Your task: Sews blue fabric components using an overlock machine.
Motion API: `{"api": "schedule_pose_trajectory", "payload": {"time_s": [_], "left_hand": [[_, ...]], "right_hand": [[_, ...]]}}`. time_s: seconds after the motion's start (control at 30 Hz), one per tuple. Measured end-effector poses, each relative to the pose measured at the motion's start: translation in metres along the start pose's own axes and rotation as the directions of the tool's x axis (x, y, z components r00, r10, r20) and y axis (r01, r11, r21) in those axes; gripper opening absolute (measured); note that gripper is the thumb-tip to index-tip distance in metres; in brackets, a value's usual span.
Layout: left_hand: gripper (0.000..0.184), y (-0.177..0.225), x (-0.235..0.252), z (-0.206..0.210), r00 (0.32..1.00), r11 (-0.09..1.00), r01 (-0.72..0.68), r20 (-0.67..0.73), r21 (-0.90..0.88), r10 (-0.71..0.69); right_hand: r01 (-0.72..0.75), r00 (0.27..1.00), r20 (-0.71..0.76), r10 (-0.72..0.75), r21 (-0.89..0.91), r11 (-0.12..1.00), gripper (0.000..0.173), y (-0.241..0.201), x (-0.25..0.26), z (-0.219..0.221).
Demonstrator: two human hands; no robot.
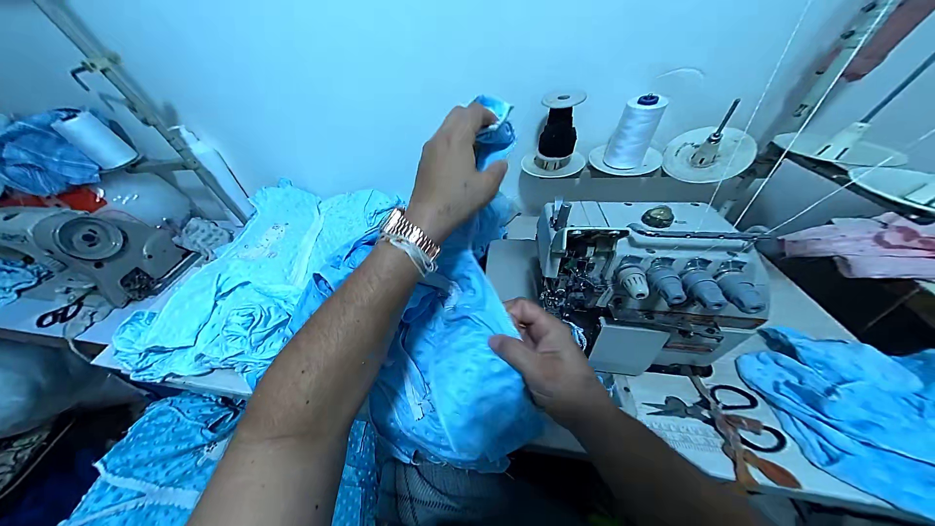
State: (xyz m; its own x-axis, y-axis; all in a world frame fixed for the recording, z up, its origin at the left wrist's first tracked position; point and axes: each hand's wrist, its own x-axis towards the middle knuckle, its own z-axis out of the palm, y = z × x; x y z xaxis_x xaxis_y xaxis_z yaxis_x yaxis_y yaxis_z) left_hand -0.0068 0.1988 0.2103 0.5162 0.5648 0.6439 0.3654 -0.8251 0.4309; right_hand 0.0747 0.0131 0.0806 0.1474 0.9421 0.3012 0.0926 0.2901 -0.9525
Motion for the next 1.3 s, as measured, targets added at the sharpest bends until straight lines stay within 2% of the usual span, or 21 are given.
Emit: {"api": "schedule_pose_trajectory", "payload": {"time_s": [0.07,0.13,0.2,0.27,0.37,0.43,0.47,0.53,0.63,0.67,0.7,0.73,0.8,0.87,0.93,1.0,1.07,1.1,1.17,1.23,1.3], "left_hand": [[0.051,-0.012,-0.011,0.023,0.979,0.980,-0.165,0.139,0.109,0.149],[0.052,-0.033,-0.030,0.064,0.944,0.962,-0.233,0.272,0.146,0.188],[0.052,-0.054,-0.048,0.101,0.901,0.972,-0.205,0.411,0.115,0.141],[0.051,-0.064,-0.051,0.116,0.869,0.991,-0.112,0.492,0.079,0.059],[0.046,-0.054,-0.040,0.103,0.902,0.992,-0.069,0.431,0.105,0.017],[0.049,-0.033,-0.043,0.082,0.936,0.990,-0.074,0.352,0.123,0.026],[0.050,-0.020,-0.050,0.070,0.945,0.990,-0.091,0.322,0.109,0.052],[0.049,0.002,-0.075,0.045,0.949,0.978,-0.198,0.261,0.062,0.176],[0.043,0.006,-0.123,0.027,0.921,0.938,-0.323,0.187,-0.124,0.342],[0.038,0.000,-0.136,0.023,0.912,0.928,-0.307,0.213,-0.212,0.350],[0.033,-0.006,-0.147,0.021,0.903,0.921,-0.267,0.261,-0.283,0.342],[0.028,-0.010,-0.156,0.019,0.896,0.917,-0.224,0.302,-0.330,0.327],[0.021,-0.012,-0.168,0.021,0.903,0.912,-0.161,0.316,-0.378,0.291],[0.018,-0.007,-0.175,0.025,0.916,0.905,-0.135,0.296,-0.403,0.269],[0.018,0.003,-0.178,0.027,0.915,0.898,-0.135,0.295,-0.418,0.275],[0.019,0.012,-0.180,0.027,0.906,0.891,-0.153,0.299,-0.426,0.299],[0.020,0.015,-0.182,0.027,0.896,0.882,-0.178,0.299,-0.436,0.328],[0.020,0.015,-0.182,0.026,0.892,0.878,-0.184,0.300,-0.442,0.338],[0.020,0.016,-0.181,0.024,0.893,0.872,-0.169,0.303,-0.460,0.333],[0.018,0.024,-0.175,0.026,0.904,0.861,-0.166,0.275,-0.480,0.327],[0.021,0.049,-0.163,0.033,0.918,0.855,-0.173,0.234,-0.489,0.320]], "right_hand": [[0.003,0.993,-0.118,-0.024,-0.176,0.984,0.016,0.012,-0.017,-0.020],[0.024,0.965,-0.221,-0.143,-0.467,0.884,0.018,0.031,-0.042,-0.031],[-0.021,0.936,-0.275,-0.219,-0.666,0.746,0.017,0.043,-0.065,-0.040],[-0.101,0.948,-0.288,-0.136,-0.676,0.730,0.020,0.046,-0.085,-0.050],[-0.100,0.975,-0.213,-0.061,-0.671,0.735,0.030,0.044,-0.115,-0.082],[-0.059,0.964,-0.212,-0.163,-0.762,0.645,0.030,0.035,-0.134,-0.118],[-0.084,0.931,-0.263,-0.254,-0.829,0.553,0.029,0.024,-0.143,-0.141],[-0.280,0.817,-0.424,-0.391,-0.884,0.374,0.030,-0.004,-0.162,-0.190],[-0.653,0.585,-0.747,-0.315,-0.665,0.363,0.029,-0.042,-0.186,-0.245],[-0.709,0.557,-0.787,-0.266,-0.617,0.342,0.027,-0.047,-0.190,-0.256],[-0.715,0.590,-0.777,-0.220,-0.629,0.304,0.023,-0.047,-0.192,-0.264],[-0.684,0.655,-0.735,-0.173,-0.675,0.277,0.020,-0.045,-0.192,-0.269],[-0.605,0.757,-0.645,-0.103,-0.752,0.261,0.023,-0.031,-0.182,-0.276],[-0.583,0.785,-0.616,-0.061,-0.769,0.262,0.037,-0.014,-0.166,-0.281],[-0.524,0.828,-0.559,-0.051,-0.802,0.288,0.040,-0.003,-0.146,-0.284],[-0.442,0.888,-0.459,-0.015,-0.864,0.240,0.030,0.003,-0.128,-0.286],[-0.396,0.917,-0.399,0.011,-0.905,0.155,0.007,0.001,-0.116,-0.286],[-0.382,0.921,-0.390,-0.018,-0.909,0.169,0.002,-0.006,-0.114,-0.285],[-0.314,0.916,-0.374,-0.145,-0.894,0.319,0.008,-0.032,-0.120,-0.280],[-0.179,0.899,-0.348,-0.265,-0.846,0.503,0.012,-0.051,-0.129,-0.269],[0.005,0.907,-0.281,-0.315,-0.739,0.674,0.013,-0.059,-0.128,-0.243]]}}
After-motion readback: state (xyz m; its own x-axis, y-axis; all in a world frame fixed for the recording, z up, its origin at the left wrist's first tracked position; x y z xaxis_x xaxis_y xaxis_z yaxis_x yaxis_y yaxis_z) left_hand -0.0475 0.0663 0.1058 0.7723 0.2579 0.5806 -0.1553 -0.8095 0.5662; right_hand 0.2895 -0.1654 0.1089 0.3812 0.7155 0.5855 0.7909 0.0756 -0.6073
